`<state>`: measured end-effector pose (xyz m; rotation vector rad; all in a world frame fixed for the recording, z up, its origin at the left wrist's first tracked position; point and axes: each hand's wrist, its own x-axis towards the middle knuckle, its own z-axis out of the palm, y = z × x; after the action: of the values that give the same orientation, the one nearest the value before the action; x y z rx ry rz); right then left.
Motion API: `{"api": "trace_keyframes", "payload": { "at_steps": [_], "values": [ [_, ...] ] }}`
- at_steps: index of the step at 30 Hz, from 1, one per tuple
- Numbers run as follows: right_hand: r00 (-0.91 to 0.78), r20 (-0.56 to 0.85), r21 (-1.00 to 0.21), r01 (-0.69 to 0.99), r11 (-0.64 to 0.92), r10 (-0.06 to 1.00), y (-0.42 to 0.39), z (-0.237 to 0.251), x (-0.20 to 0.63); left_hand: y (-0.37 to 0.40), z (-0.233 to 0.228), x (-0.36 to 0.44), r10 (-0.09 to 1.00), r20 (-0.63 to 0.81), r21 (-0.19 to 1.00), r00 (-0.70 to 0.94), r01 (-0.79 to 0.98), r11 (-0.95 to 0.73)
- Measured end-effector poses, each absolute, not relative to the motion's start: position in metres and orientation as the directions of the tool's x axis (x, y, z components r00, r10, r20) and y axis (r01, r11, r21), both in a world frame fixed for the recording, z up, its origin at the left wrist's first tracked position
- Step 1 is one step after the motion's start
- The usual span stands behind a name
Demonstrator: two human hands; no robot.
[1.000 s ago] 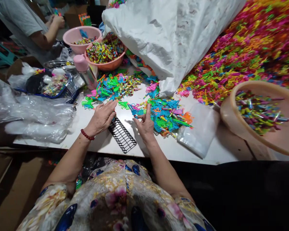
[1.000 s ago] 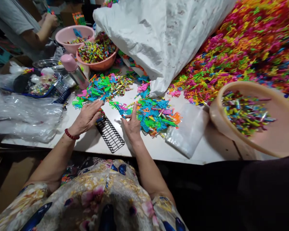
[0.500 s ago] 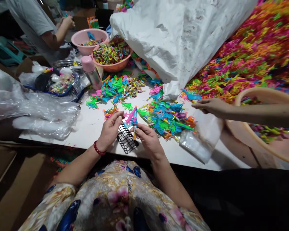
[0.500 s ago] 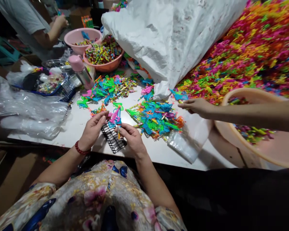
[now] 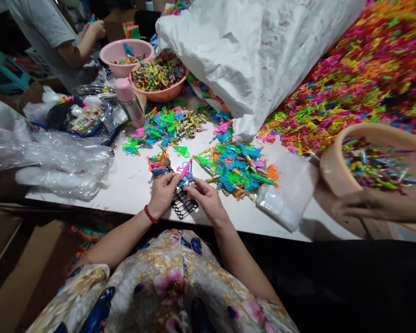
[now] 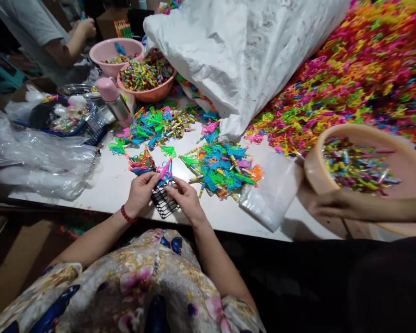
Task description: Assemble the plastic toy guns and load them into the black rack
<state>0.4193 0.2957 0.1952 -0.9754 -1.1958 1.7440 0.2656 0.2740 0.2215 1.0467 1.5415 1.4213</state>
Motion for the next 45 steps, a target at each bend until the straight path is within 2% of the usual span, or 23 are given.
{"api": "trace_keyframes", "payload": {
  "at_steps": [4,7,9,11,13,16,19,21,28,32,38,42,45],
  "values": [
    [-0.354,-0.099,-0.991,0.121,-0.059,0.930,0.302,0.182,0.415,0.265,0.207,0.270,0.925,0.049,0.986,-0.376,0.163,0.014],
    [-0.344,-0.068,-0.969,0.245,0.019,0.937,0.313,0.171,0.414,0.251,0.208,0.266,0.931,0.201,0.915,-0.304,0.397,-0.068],
    [-0.338,-0.051,-0.970,0.240,0.034,0.940,0.321,0.166,0.412,0.245,0.218,0.254,0.877,0.398,0.788,-0.270,0.591,-0.175],
    [-0.327,-0.026,-0.974,0.222,0.050,0.945,0.330,0.163,0.407,0.247,0.234,0.235,0.787,0.578,0.609,-0.213,0.755,-0.242],
    [-0.334,0.005,-0.972,0.221,0.084,0.942,0.338,0.162,0.400,0.258,0.250,0.213,0.738,0.664,0.450,-0.117,0.851,-0.270],
    [-0.343,0.037,-0.957,0.258,0.132,0.938,0.347,0.162,0.387,0.283,0.266,0.185,0.776,0.625,0.325,0.087,0.874,-0.360],
    [-0.347,0.054,-0.951,0.268,0.154,0.936,0.353,0.160,0.375,0.305,0.265,0.170,0.829,0.474,0.304,0.296,0.829,-0.470],
    [-0.349,0.066,-0.952,0.259,0.164,0.935,0.357,0.158,0.368,0.313,0.259,0.168,0.840,0.395,0.316,0.371,0.804,-0.504],
    [-0.374,0.106,-0.947,0.246,0.209,0.921,0.363,0.148,0.350,0.316,0.246,0.170,0.848,0.372,0.346,0.379,0.791,-0.505],
    [-0.395,0.144,-0.893,0.344,0.291,0.907,0.364,0.146,0.344,0.316,0.247,0.169,0.844,0.364,0.366,0.393,0.774,-0.518],
    [-0.463,0.115,-0.753,0.537,0.381,0.879,0.362,0.153,0.344,0.317,0.247,0.168,0.839,0.359,0.382,0.410,0.756,-0.532],
    [-0.496,0.082,-0.695,0.593,0.406,0.865,0.362,0.157,0.344,0.318,0.246,0.167,0.833,0.361,0.396,0.419,0.740,-0.544],
    [-0.489,0.071,-0.699,0.598,0.393,0.870,0.363,0.157,0.344,0.318,0.246,0.166,0.831,0.357,0.403,0.426,0.732,-0.549]
  ]
}}
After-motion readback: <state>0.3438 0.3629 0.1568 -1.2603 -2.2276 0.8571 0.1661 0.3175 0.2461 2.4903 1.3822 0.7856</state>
